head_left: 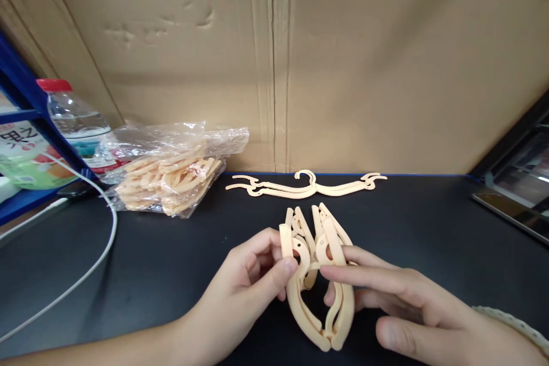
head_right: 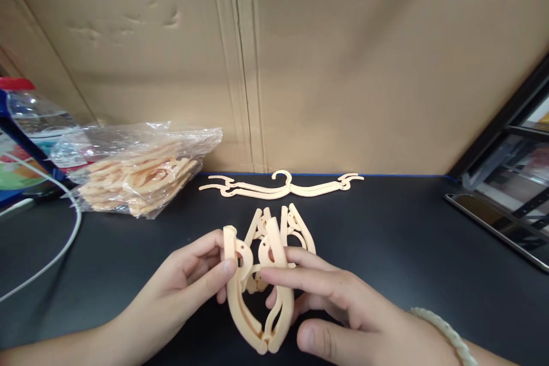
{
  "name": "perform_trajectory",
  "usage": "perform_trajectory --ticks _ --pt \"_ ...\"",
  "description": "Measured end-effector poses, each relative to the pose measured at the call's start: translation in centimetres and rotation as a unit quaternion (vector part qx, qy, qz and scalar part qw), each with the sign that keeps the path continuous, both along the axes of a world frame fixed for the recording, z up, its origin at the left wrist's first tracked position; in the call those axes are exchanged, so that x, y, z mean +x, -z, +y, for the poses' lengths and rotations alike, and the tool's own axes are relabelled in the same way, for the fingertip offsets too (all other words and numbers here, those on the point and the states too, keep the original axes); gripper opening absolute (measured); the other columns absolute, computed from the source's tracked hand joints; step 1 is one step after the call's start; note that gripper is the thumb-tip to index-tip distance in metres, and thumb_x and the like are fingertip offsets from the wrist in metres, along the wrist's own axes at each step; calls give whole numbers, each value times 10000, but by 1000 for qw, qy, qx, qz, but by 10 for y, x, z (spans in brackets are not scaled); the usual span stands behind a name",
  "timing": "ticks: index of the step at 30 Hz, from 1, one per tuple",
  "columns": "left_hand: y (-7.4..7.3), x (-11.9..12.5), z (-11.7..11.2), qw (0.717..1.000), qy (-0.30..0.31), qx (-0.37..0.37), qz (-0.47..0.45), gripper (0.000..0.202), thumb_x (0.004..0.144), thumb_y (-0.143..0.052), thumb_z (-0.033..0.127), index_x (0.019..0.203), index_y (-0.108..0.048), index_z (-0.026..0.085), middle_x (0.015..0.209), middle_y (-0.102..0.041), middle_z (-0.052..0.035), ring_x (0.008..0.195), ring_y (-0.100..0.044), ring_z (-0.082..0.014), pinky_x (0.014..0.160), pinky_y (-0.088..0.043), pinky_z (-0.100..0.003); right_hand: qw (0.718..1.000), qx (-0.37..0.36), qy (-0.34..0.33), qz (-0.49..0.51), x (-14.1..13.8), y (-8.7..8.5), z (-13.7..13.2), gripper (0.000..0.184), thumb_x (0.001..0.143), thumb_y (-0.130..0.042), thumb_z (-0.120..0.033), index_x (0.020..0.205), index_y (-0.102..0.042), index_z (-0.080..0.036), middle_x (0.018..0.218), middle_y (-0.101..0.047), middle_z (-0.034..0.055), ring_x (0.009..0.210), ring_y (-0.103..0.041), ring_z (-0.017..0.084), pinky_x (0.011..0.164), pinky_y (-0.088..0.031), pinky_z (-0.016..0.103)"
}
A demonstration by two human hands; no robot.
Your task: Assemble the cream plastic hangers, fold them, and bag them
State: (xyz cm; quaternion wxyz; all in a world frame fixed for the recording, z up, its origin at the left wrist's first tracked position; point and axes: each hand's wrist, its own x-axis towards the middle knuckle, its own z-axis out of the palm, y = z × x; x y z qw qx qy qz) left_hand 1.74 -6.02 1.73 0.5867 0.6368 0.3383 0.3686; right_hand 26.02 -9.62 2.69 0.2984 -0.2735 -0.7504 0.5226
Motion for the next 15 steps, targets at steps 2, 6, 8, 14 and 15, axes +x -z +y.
perform_trajectory --ticks 2,6,8,14,15 --pt "1 0 -2 1000 13 -4 -1 134 911 -589 312 867 -623 189 762 -547 9 664 -493 -114 612 -445 -218 1000 10 0 -11 0 1 0 535 931 -558 -210 1385 -433 -462 1480 -431 30 1277 -510 258 967 -505 394" --pt "2 0 -7 999 38 -15 4 118 909 -593 316 894 -613 201 795 -564 -6 719 -531 -142 630 -453 -244 997 65 14 -32 1 2 0 556 922 -585 -228 1399 -412 -456 1478 -437 22 1329 -446 243 996 -490 389" --pt "2 1 -8 999 37 -12 6 116 907 -595 314 879 -607 201 793 -562 -5 720 -533 -143 628 -452 -246 993 107 24 -43 2 2 0 567 924 -586 -245 1415 -388 -450 1427 -502 26 1348 -417 232 997 -494 387" --pt "-2 3 -7 999 34 -25 -13 87 890 -612 290 898 -616 203 819 -593 -6 711 -536 -134 620 -465 -234 989 132 32 -64 2 6 -7 647 892 -623 -202 1436 -360 -435 1456 -470 33 1342 -418 232 981 -506 339" --pt "-3 4 -8 999 36 -28 -17 88 888 -614 290 898 -616 202 824 -603 -7 707 -539 -133 616 -467 -231 990 120 33 -67 2 7 -9 642 887 -628 -204 1432 -372 -428 1482 -433 32 1338 -423 233 984 -501 330"
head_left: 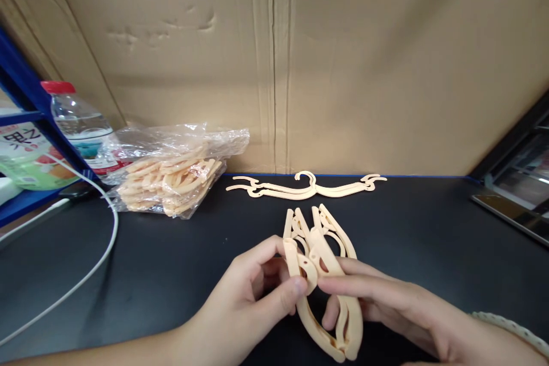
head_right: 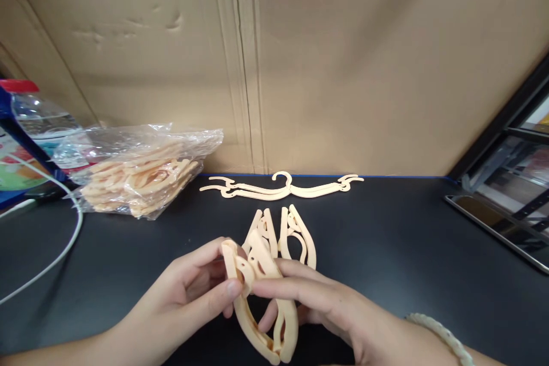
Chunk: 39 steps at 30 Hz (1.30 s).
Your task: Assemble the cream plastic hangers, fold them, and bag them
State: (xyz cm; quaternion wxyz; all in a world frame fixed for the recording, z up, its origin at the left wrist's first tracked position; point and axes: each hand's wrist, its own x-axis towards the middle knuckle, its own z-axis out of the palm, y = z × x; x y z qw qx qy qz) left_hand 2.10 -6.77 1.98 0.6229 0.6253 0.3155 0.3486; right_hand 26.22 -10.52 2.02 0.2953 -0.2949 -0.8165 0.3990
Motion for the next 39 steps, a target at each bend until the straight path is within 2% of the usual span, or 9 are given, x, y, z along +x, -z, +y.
perform_trajectory --ticks 4,8,14,18,21,29,33,36,39 --pt "0 -1 0 1000 16 5 16 141 893 -606 328 875 -595 188 810 -646 -22 734 -578 -150 629 -473 -240 997 -70 7 -3 0 3 -4 586 867 -662 -274 1407 -452 -363 1500 -407 34 1380 -355 246 1090 -377 368" --pt "2 -1 0 999 19 20 34 168 904 -589 343 893 -594 176 831 -641 -31 763 -599 -161 668 -487 -261 995 -103 -1 -10 1 0 -1 627 851 -683 -311 1418 -424 -376 1517 -380 7 1405 -307 241 1143 -270 390" --pt "2 0 -2 999 13 27 44 185 903 -581 352 909 -625 172 818 -637 -28 723 -581 -150 623 -477 -244 996 -55 -60 -38 -1 -6 8 688 846 -673 -345 1458 -358 -349 1543 -327 23 1411 -282 270 1122 -307 422" --pt "4 -2 0 995 -31 53 76 189 895 -591 354 872 -645 174 829 -653 -31 769 -597 -169 712 -491 -274 999 -11 9 -36 1 -2 5 682 859 -667 -300 1453 -348 -402 1537 -341 -11 1408 -298 247 1122 -323 394" --pt "5 -2 2 994 -45 64 82 195 882 -599 357 853 -649 171 831 -666 -38 805 -622 -193 750 -502 -295 1000 16 19 -14 2 0 3 717 823 -708 -298 1432 -363 -452 1517 -378 -40 1393 -331 253 1117 -341 373" --pt "4 -1 -2 997 -21 42 59 134 874 -622 301 882 -694 188 875 -705 -30 824 -658 -184 798 -528 -291 998 -11 -30 -49 -13 -10 4 702 868 -636 -329 1480 -293 -371 1549 -295 -21 1411 -261 260 1133 -267 409" --pt "2 1 -4 999 -6 34 42 116 876 -621 263 898 -713 195 892 -725 -33 874 -681 -195 812 -531 -285 997 -19 -24 -66 -15 -7 2 647 937 -527 -248 1478 -211 -410 1557 -244 -58 1405 -277 219 1122 -294 375" --pt "-2 1 -4 999 -3 29 42 123 874 -612 264 905 -705 191 892 -726 -38 862 -681 -199 805 -534 -294 997 -9 -25 -71 -9 -3 1 724 901 -597 -260 1472 -188 -434 1559 -238 -59 1401 -278 244 1098 -337 381" --pt "-8 -5 3 997 -29 59 45 109 852 -618 268 867 -683 182 824 -704 -29 799 -668 -188 747 -532 -276 997 18 -33 -65 2 -1 3 697 894 -610 -308 1478 -247 -424 1577 -203 -44 1410 -247 267 1097 -331 393"
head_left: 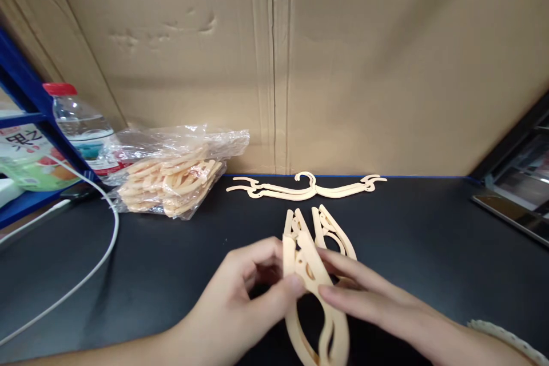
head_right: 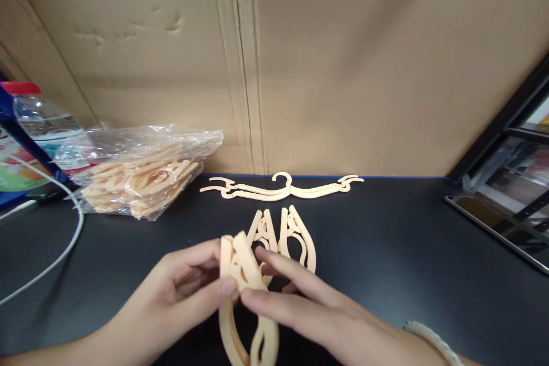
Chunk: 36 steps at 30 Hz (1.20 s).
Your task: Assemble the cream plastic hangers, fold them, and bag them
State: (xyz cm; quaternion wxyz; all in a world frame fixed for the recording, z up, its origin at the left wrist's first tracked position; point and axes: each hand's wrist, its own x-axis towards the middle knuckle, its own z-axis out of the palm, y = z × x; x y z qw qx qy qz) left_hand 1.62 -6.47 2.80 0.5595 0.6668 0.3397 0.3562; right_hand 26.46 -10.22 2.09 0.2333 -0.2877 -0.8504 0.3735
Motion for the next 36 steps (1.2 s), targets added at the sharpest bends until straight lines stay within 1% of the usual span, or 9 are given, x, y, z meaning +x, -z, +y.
perform_trajectory --ticks 4,7,11,13,17,26,29,32,36 --pt "-2 -11 23 989 -133 60 -6 107 825 -630 269 776 -613 176 728 -636 7 680 -606 -134 624 -486 -213 994 67 87 13 13 4 5 712 864 -646 -324 1486 -301 -355 1569 -267 28 1432 -211 295 1129 -267 459" --pt "4 -17 42 983 -179 50 -10 221 805 -628 257 999 -536 204 771 -664 15 714 -631 -158 675 -513 -258 988 90 120 22 17 10 13 642 891 -598 -255 1470 -330 -325 1543 -321 64 1432 -248 284 1133 -291 478" --pt "16 -23 57 981 -165 77 62 448 830 -546 274 1255 -408 232 740 -652 40 651 -608 -157 635 -488 -267 983 113 142 19 18 16 25 552 914 -558 -233 1430 -379 -311 1504 -370 78 1394 -344 261 1126 -335 460" --pt "18 -26 59 969 -145 122 157 319 852 -488 276 1165 -488 217 675 -598 52 616 -570 -151 603 -448 -257 979 143 142 -11 17 17 28 541 918 -544 -219 1427 -380 -305 1484 -391 83 1377 -371 248 1126 -340 443" --pt "18 -29 59 903 -144 230 334 218 876 -426 279 1056 -539 231 632 -531 63 589 -528 -152 584 -388 -267 972 191 114 -70 16 15 29 540 922 -505 -190 1437 -365 -277 1473 -391 99 1367 -384 232 1113 -368 399" --pt "18 -25 55 819 -129 313 463 176 868 -422 266 969 -554 208 667 -532 26 649 -560 -196 629 -411 -311 954 235 64 -175 15 19 30 588 937 -497 -241 1491 -302 -237 1514 -340 117 1425 -261 258 1123 -347 436" --pt "15 -23 51 812 -119 368 438 179 872 -428 266 967 -561 192 778 -590 -24 748 -575 -218 705 -442 -353 951 232 52 -198 16 19 31 610 947 -493 -278 1510 -261 -240 1546 -299 109 1443 -217 267 1137 -309 468" --pt "15 -18 38 808 -80 433 392 288 844 -495 305 1093 -574 185 1076 -621 -105 1009 -560 -284 871 -442 -440 951 221 49 -212 15 19 32 605 957 -487 -306 1512 -249 -280 1570 -261 82 1452 -183 285 1149 -242 523" --pt "24 -13 14 814 -30 428 391 715 727 -663 428 1386 -435 268 1498 -394 -108 1360 -332 -397 1100 -241 -596 953 194 42 -230 15 19 32 621 968 -470 -352 1520 -192 -296 1594 -183 66 1459 -130 290 1145 -217 546"
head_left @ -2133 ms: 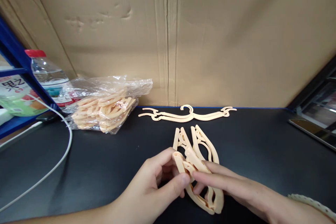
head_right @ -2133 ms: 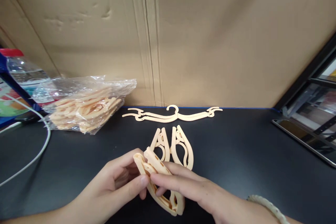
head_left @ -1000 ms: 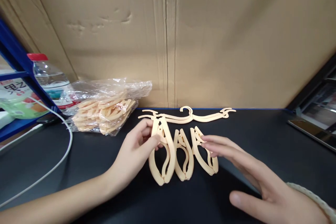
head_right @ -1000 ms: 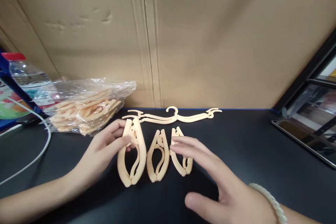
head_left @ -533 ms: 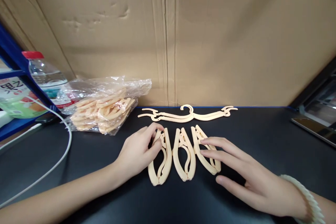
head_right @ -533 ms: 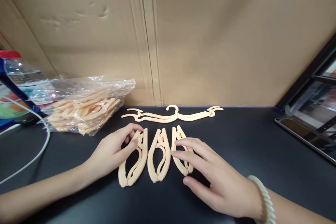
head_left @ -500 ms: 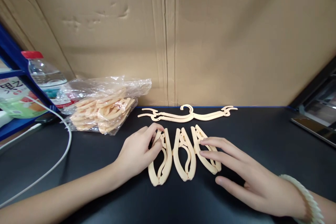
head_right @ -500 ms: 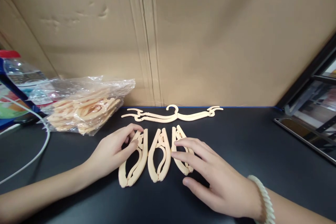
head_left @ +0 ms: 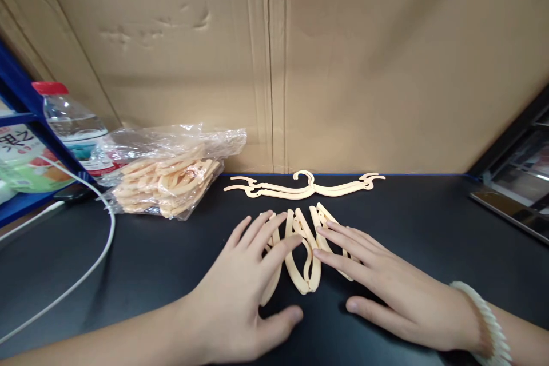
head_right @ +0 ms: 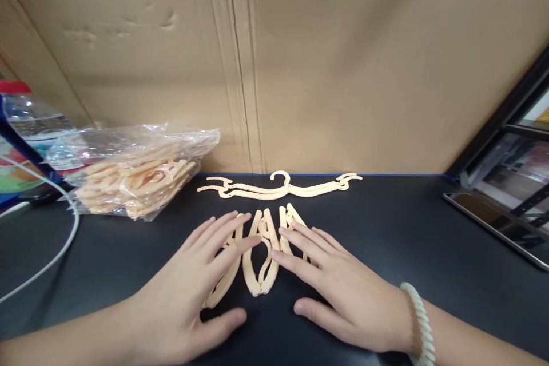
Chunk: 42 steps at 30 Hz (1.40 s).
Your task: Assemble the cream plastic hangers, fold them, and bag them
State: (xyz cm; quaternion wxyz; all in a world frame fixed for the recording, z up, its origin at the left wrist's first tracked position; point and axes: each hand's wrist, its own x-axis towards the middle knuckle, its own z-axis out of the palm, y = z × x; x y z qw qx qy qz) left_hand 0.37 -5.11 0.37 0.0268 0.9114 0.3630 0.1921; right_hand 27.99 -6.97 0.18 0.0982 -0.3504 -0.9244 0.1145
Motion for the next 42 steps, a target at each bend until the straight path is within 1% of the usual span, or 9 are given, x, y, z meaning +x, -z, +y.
perform_trajectory --ticks 2,5,10,15,27,33,36,38,42 --pt "6 1 -8 999 -1 -24 21 814 703 -699 460 1434 -386 281 1560 -302 -109 1410 -243 -421 1102 -209 -642 1000 -10 0 -7 0 -1 0 621 974 -460 -365 1522 -174 -300 1599 -152 62 1461 -115 287 1145 -208 549" --pt "11 -1 -11 999 7 -35 27 781 766 -675 442 1460 -359 273 1585 -236 -118 1435 -194 -410 1093 -253 -639 1000 -18 1 0 0 -1 0 617 972 -465 -380 1517 -185 -309 1598 -149 56 1458 -113 294 1145 -194 558" --pt "9 -4 -1 998 40 -23 33 555 919 -519 286 1456 -378 268 1579 -256 -103 1443 -202 -360 1114 -296 -583 1000 -29 3 -2 -1 0 0 625 971 -469 -402 1516 -178 -314 1597 -143 49 1459 -93 294 1149 -175 558" --pt "6 -4 4 997 44 -26 58 507 945 -451 220 1448 -396 261 1574 -264 -117 1441 -201 -360 1111 -305 -593 999 -33 5 -13 -2 -1 2 639 973 -462 -420 1519 -148 -314 1600 -118 47 1460 -70 294 1150 -158 563" --pt "7 -5 11 997 42 -42 47 522 952 -473 345 1461 -370 299 1569 -283 -97 1442 -193 -374 1092 -295 -624 999 -29 10 -24 -3 -1 8 674 965 -468 -455 1521 -110 -325 1605 -87 38 1461 -44 299 1150 -133 573" --pt "8 -5 14 996 30 -53 61 539 959 -455 365 1479 -331 299 1589 -224 -93 1453 -150 -367 1099 -278 -620 999 -15 9 -36 -4 1 14 661 974 -440 -467 1525 -108 -315 1607 -86 55 1464 -43 300 1147 -133 589" --pt "5 -5 19 996 23 -72 44 539 973 -421 379 1491 -300 291 1585 -244 -89 1456 -169 -342 1112 -256 -616 1000 7 4 -21 -4 2 18 667 972 -444 -459 1530 -113 -305 1611 -88 55 1467 -36 299 1147 -164 586" --pt "2 -7 26 997 15 -68 15 513 988 -380 382 1486 -310 281 1568 -297 -82 1450 -217 -306 1136 -233 -589 999 47 18 14 0 4 26 640 980 -432 -420 1531 -136 -282 1609 -115 60 1471 -53 279 1159 -191 556" --pt "-1 -18 53 999 -26 -17 -35 459 1007 -317 371 1420 -426 205 1526 -380 -90 1435 -265 -247 1175 -217 -481 977 160 117 83 22 10 58 508 1004 -367 -333 1487 -276 -207 1556 -284 103 1459 -169 232 1179 -218 493"
